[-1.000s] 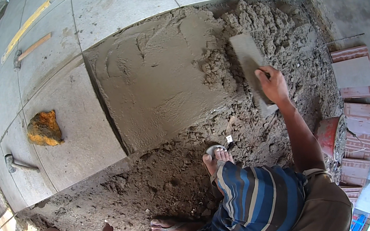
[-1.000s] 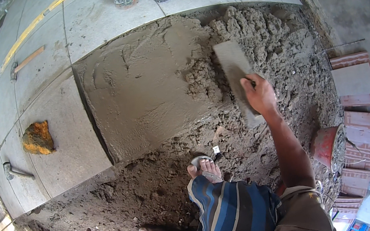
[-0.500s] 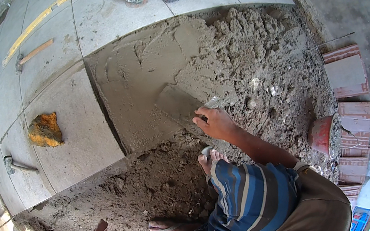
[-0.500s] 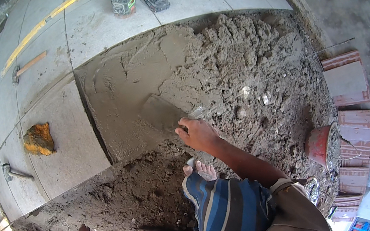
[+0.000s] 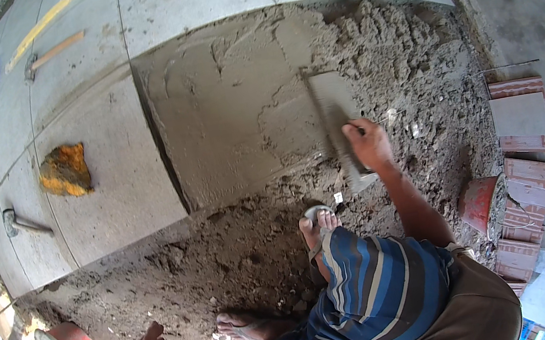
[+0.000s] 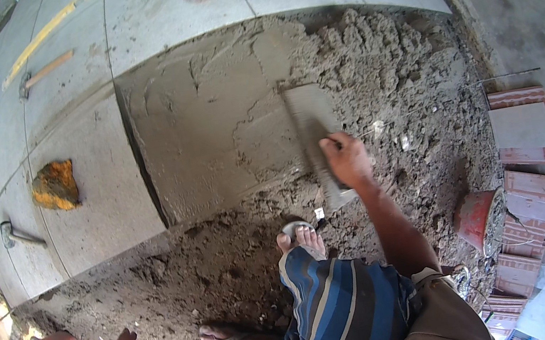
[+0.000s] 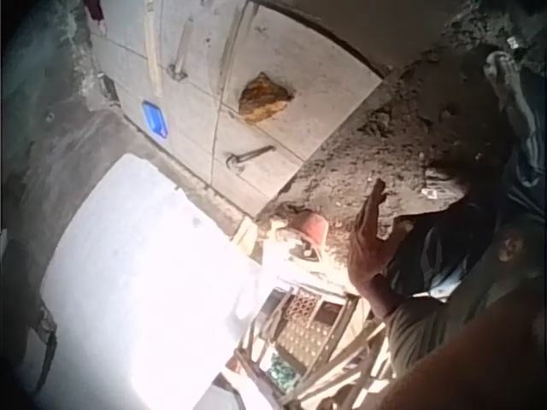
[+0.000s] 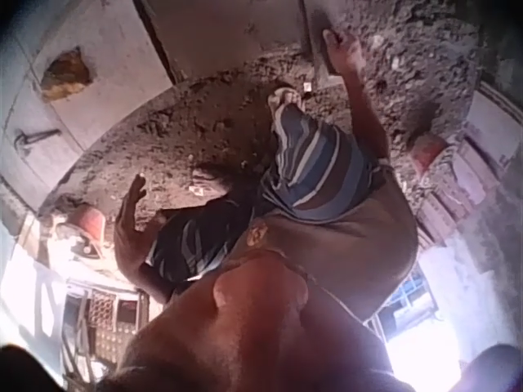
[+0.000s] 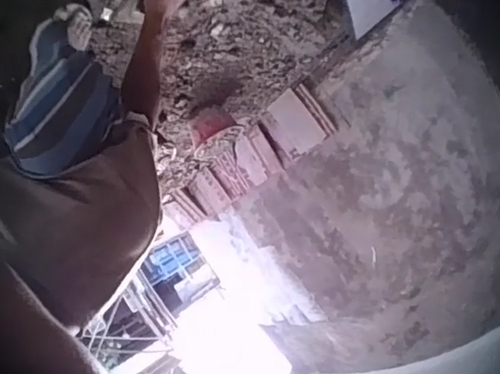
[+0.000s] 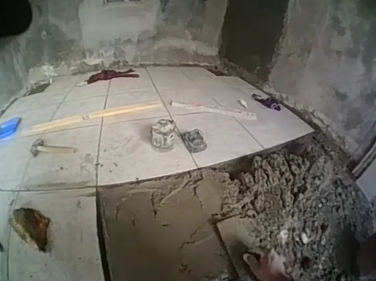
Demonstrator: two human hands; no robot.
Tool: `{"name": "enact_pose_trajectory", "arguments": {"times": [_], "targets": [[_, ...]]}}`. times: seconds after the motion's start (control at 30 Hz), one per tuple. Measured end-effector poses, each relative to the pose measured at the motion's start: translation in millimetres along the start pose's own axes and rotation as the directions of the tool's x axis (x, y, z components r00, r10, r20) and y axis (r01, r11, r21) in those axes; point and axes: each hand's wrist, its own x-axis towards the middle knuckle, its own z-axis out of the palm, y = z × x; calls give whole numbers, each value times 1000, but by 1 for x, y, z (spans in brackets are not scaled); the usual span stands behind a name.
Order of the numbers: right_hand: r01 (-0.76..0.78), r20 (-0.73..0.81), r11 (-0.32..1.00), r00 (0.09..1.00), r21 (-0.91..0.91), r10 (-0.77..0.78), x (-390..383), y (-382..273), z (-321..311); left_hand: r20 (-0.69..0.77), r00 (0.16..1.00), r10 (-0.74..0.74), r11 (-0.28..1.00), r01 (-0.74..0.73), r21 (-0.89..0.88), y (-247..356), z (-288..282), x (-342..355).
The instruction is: Spreading mortar on the ground using a trowel to prepare for tile installation.
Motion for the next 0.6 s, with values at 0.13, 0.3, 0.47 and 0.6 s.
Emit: {"name": "enact_pose_trajectory", "arguments": {"times": [0.13, 0.3, 0.47, 0.6], "targets": [[162, 261, 985, 955, -67, -140, -40, -60, 59, 29, 999, 16, 996, -19, 85, -1, -3, 7], [420, 494, 907, 795, -29, -352, -68, -86, 97, 16, 998, 59, 996, -60, 60, 2, -4, 12], [200, 487, 872, 872, -446, 49, -21, -76, 40, -14, 998, 60, 994, -58, 89, 10, -3, -2], [2, 104, 911, 994, -412, 44, 29, 3, -1, -92, 990, 108, 994, -104, 40, -3, 1, -7]]}}
